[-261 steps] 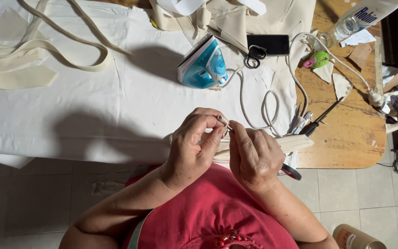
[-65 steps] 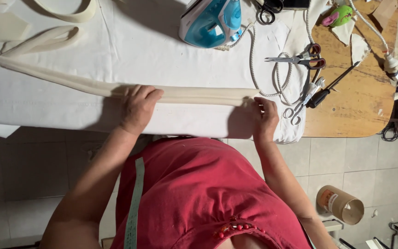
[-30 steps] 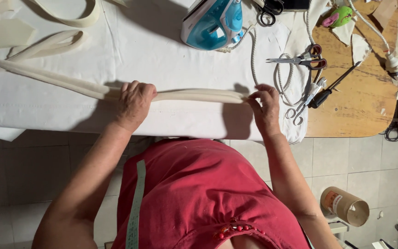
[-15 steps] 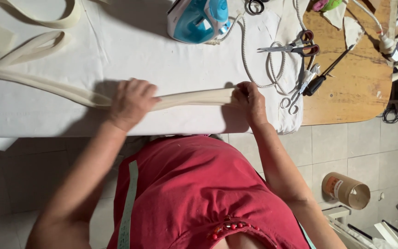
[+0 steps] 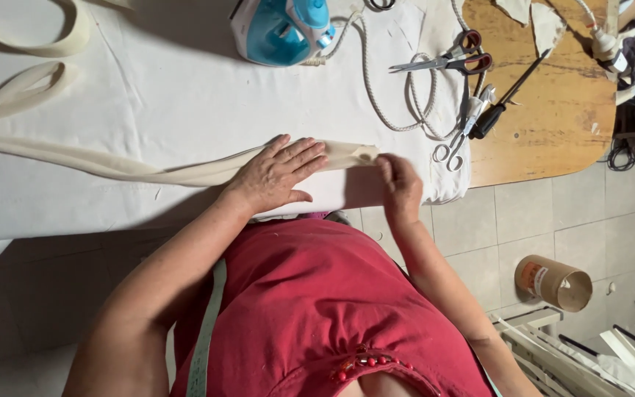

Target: Turning out fabric tubes and ironing them into flat strips on a work table.

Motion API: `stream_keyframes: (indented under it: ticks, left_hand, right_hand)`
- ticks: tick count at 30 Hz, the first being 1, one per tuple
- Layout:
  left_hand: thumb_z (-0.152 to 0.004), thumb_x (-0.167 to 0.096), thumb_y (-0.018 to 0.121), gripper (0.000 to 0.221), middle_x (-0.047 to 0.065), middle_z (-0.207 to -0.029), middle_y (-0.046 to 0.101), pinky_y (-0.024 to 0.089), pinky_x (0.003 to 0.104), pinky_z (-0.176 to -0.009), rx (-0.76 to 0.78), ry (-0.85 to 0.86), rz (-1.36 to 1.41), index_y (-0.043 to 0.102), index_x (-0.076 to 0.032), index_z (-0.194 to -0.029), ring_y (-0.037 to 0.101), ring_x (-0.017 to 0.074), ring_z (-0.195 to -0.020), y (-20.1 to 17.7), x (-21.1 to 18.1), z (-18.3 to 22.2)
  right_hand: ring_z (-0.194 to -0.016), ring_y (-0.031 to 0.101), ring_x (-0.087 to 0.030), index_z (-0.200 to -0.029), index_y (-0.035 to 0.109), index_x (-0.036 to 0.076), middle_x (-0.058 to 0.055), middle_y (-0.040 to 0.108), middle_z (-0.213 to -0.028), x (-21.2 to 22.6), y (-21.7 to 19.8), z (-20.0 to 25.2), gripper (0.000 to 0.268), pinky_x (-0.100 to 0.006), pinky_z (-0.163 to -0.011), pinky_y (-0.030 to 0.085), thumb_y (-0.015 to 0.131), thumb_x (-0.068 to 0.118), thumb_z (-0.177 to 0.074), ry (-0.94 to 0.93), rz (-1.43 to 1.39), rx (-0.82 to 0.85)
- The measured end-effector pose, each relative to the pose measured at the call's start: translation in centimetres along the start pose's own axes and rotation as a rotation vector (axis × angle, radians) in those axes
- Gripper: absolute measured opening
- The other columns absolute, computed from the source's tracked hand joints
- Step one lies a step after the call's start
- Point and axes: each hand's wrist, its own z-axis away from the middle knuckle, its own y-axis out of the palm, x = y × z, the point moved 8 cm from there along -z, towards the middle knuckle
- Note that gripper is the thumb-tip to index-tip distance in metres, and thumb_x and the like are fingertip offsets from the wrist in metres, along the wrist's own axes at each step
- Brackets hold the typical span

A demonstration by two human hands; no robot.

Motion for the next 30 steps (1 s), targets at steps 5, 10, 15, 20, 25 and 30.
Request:
stream_keyframes:
  ticks: [5, 10, 15, 20, 25, 30]
  left_hand:
    - [-0.074, -0.07, 0.038, 0.081, 0.0, -0.143, 0.034, 0.018, 0.038, -0.111, 0.063, 0.052, -0.012, 0.034, -0.021, -0.138, 0.029, 0.0153, -0.132, 1.9, -0.6, -0.9]
    - [-0.074, -0.071, 0.037, 0.081, 0.001, -0.143, 0.035, 0.019, 0.036, -0.111, 0.098, 0.089, 0.003, 0.035, -0.02, -0.137, 0.031, 0.0156, -0.132, 2.9, -1.2, -1.6]
    - [-0.074, -0.068, 0.043, 0.079, 0.002, -0.142, 0.035, 0.022, 0.037, -0.11, 0.092, 0.134, 0.06, 0.034, -0.021, -0.137, 0.031, 0.0179, -0.131, 3.5, -1.9, -1.6]
    - [-0.073, -0.067, 0.046, 0.068, 0.0, -0.133, 0.045, 0.022, 0.036, -0.11, 0.029, 0.122, 0.071, 0.048, -0.021, -0.124, 0.035, 0.0155, -0.128, 1.8, -2.0, -2.1]
    - [-0.072, -0.072, 0.042, 0.057, -0.002, -0.094, 0.067, 0.014, 0.036, -0.114, 0.101, 0.124, 0.051, 0.069, -0.022, -0.076, 0.046, 0.014, -0.118, 5.3, -1.4, -1.4]
    - [-0.077, -0.066, 0.04, 0.073, 0.0, -0.144, 0.032, 0.023, 0.037, -0.109, 0.095, 0.11, 0.076, 0.032, -0.026, -0.138, 0.03, 0.0184, -0.131, 3.2, -1.7, -1.8]
  right_hand:
    - [-0.069, 0.063, -0.024, -0.102, 0.063, 0.028, -0.001, 0.064, -0.066, -2.2, 3.0, 1.0, 0.025, -0.035, -0.065, 0.05, 0.068, 0.039, -0.079, 0.057, 0.166, 0.215]
    - [-0.071, 0.066, -0.024, -0.088, 0.068, 0.021, -0.004, 0.066, -0.068, -2.0, 2.0, 0.4, 0.015, -0.035, -0.062, 0.051, 0.073, 0.024, -0.074, -0.03, 0.143, 0.179]
    - [-0.066, 0.065, -0.027, -0.084, 0.068, 0.016, -0.004, 0.066, -0.069, 2.0, -0.2, 0.3, 0.011, -0.037, -0.057, 0.051, 0.072, 0.02, -0.074, -0.328, 0.203, 0.181]
    - [-0.094, 0.05, -0.031, -0.111, 0.053, 0.011, -0.011, 0.049, -0.1, 9.8, 0.2, 1.7, 0.041, -0.041, -0.082, 0.042, 0.062, 0.033, -0.079, -0.725, 0.133, 0.207]
    - [-0.135, 0.018, -0.034, -0.142, 0.023, 0.007, -0.017, 0.021, -0.147, 9.7, 5.2, 4.5, 0.073, -0.046, -0.108, 0.018, 0.034, 0.055, -0.088, -0.708, 0.111, 0.67]
    - [-0.137, 0.006, -0.034, -0.144, 0.015, 0.006, -0.018, 0.011, -0.15, 5.0, 4.6, 3.4, 0.084, -0.052, -0.108, 0.005, 0.04, 0.059, -0.084, -0.51, 0.623, 0.636]
